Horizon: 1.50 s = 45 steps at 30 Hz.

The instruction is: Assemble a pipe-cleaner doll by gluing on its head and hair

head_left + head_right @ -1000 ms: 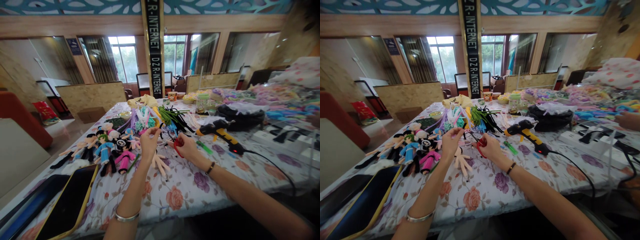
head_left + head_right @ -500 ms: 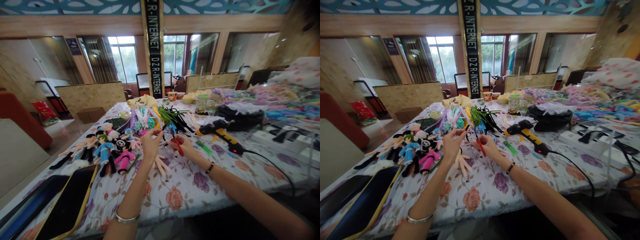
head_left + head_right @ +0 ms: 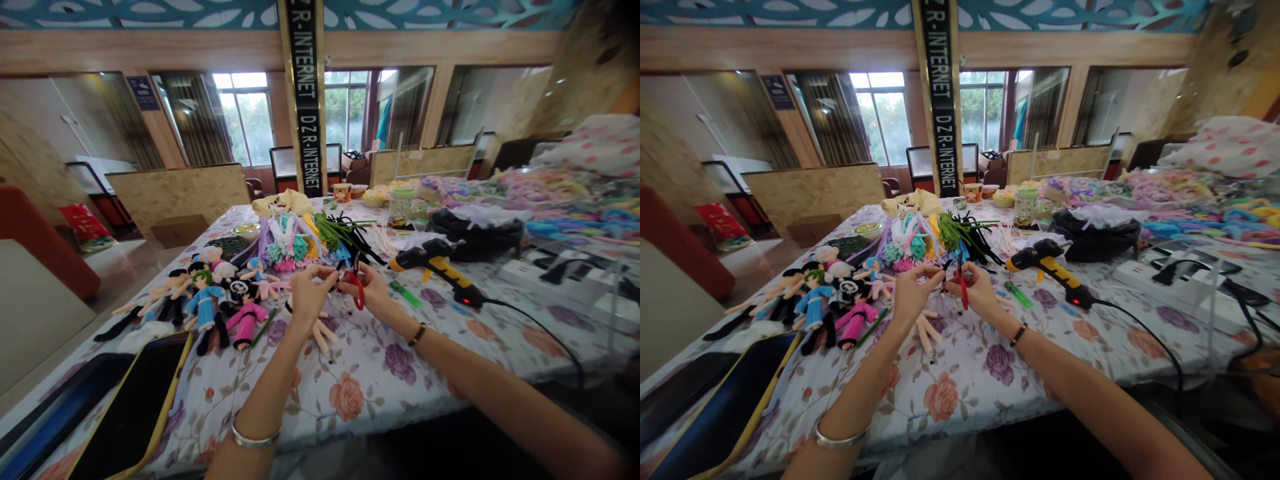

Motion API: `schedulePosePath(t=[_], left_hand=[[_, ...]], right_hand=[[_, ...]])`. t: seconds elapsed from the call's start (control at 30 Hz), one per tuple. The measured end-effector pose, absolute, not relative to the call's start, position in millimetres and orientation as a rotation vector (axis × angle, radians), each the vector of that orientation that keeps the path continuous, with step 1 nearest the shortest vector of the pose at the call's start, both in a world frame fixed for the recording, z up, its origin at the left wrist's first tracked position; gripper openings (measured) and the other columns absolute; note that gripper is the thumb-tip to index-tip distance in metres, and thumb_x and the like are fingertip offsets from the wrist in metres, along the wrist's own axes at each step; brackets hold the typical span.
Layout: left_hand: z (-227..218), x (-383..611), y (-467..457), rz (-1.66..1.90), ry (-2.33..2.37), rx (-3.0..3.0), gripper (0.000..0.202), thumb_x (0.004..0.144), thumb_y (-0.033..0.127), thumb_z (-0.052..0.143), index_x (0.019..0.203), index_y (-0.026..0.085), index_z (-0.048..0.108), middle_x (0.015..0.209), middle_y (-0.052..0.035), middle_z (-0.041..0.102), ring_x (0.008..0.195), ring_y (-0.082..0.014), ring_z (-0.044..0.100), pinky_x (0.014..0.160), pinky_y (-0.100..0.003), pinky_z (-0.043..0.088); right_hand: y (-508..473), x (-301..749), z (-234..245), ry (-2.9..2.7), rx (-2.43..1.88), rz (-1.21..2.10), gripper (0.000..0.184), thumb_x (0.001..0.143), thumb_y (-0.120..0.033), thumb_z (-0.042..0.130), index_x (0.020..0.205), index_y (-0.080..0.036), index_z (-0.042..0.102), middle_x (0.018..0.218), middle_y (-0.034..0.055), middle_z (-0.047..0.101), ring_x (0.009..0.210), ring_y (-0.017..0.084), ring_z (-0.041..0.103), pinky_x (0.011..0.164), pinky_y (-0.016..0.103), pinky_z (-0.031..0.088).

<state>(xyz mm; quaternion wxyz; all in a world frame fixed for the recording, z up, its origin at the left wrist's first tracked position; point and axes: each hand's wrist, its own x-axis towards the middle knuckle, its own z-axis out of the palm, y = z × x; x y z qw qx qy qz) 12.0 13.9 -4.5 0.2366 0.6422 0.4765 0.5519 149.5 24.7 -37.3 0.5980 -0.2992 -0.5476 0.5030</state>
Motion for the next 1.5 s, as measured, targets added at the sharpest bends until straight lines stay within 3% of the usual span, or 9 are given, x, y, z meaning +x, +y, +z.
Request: schedulePosePath(t=[0.17,0.53,0.77,0.97,1.13,1.23,1.5], left_hand=[[-4.8,12.4,15.0,1.53,1.354,1.736,0.025,0.07,0.038,0.065,0.083,0.018,0.071,0.083,-0.0045,0.07,0.073,-0.0162,0.061,0.07,-0.027,0.044],[-10.7,13.3,21.4,1.606,1.212,1.765,0.009,0.065,0.028,0.07,0.061,0.02,0.071,0.082,-0.0058,0.068,0.081,-0.0191,0.062,0.082,-0.033,0.044],[-6.7,5.6,26.9,1.738,1.051,1.062,0.01,0.057,0.026,0.073,0.059,0.018,0.068,0.084,-0.0041,0.067,0.093,-0.0175,0.059,0.085,-0.028,0.04],[5.6,-7.7,26.0,1.604,0.848,0.53,0.007,0.063,0.022,0.067,0.068,0.018,0.064,0.077,-0.0002,0.065,0.077,-0.0123,0.061,0.077,-0.026,0.042],[7.0,-12.1,26.3,1.59,0.808,0.492,0.004,0.071,0.021,0.062,0.068,0.018,0.06,0.078,0.0004,0.064,0.075,-0.0116,0.062,0.078,-0.028,0.046],[4.8,-13.3,27.6,1.572,0.824,0.524,0.005,0.073,0.023,0.061,0.07,0.019,0.059,0.079,0.0006,0.064,0.076,-0.012,0.063,0.078,-0.029,0.047],[4.3,-10.3,27.4,1.644,0.845,0.676,0.015,0.062,0.026,0.069,0.071,0.017,0.06,0.089,-0.003,0.069,0.08,-0.0134,0.065,0.083,-0.03,0.047]], right_hand=[[27.1,151.9,-40.1,-1.272,-0.675,1.148,0.042,0.052,-0.027,0.081,0.072,-0.021,0.044,0.061,-0.0054,0.061,0.056,0.011,0.057,0.054,0.024,0.046],[30.0,151.2,-44.4,-1.284,-0.644,1.097,0.042,0.054,-0.029,0.08,0.072,-0.023,0.043,0.062,-0.0055,0.06,0.058,0.013,0.059,0.06,0.027,0.049],[40.7,152.1,-52.8,-1.166,-0.668,0.921,0.043,0.056,-0.031,0.078,0.072,-0.023,0.039,0.062,-0.0067,0.056,0.056,0.012,0.056,0.058,0.027,0.049],[35.4,152.9,-50.8,-1.221,-0.884,0.727,0.037,0.064,-0.034,0.071,0.071,-0.023,0.037,0.053,-0.0086,0.043,0.046,0.009,0.043,0.043,0.021,0.032],[30.5,153.0,-49.5,-1.393,-1.04,0.45,0.027,0.07,-0.034,0.065,0.075,-0.021,0.042,0.064,-0.004,0.051,0.056,0.011,0.044,0.053,0.023,0.034],[30.9,153.2,-50.4,-1.395,-1.121,0.425,0.033,0.069,-0.04,0.064,0.07,-0.022,0.037,0.056,-0.0063,0.044,0.051,0.01,0.039,0.048,0.022,0.03],[28.6,155.7,-49.0,-1.516,-1.23,0.238,0.027,0.071,-0.039,0.061,0.071,-0.021,0.041,0.058,-0.0042,0.048,0.053,0.012,0.042,0.051,0.023,0.029]])
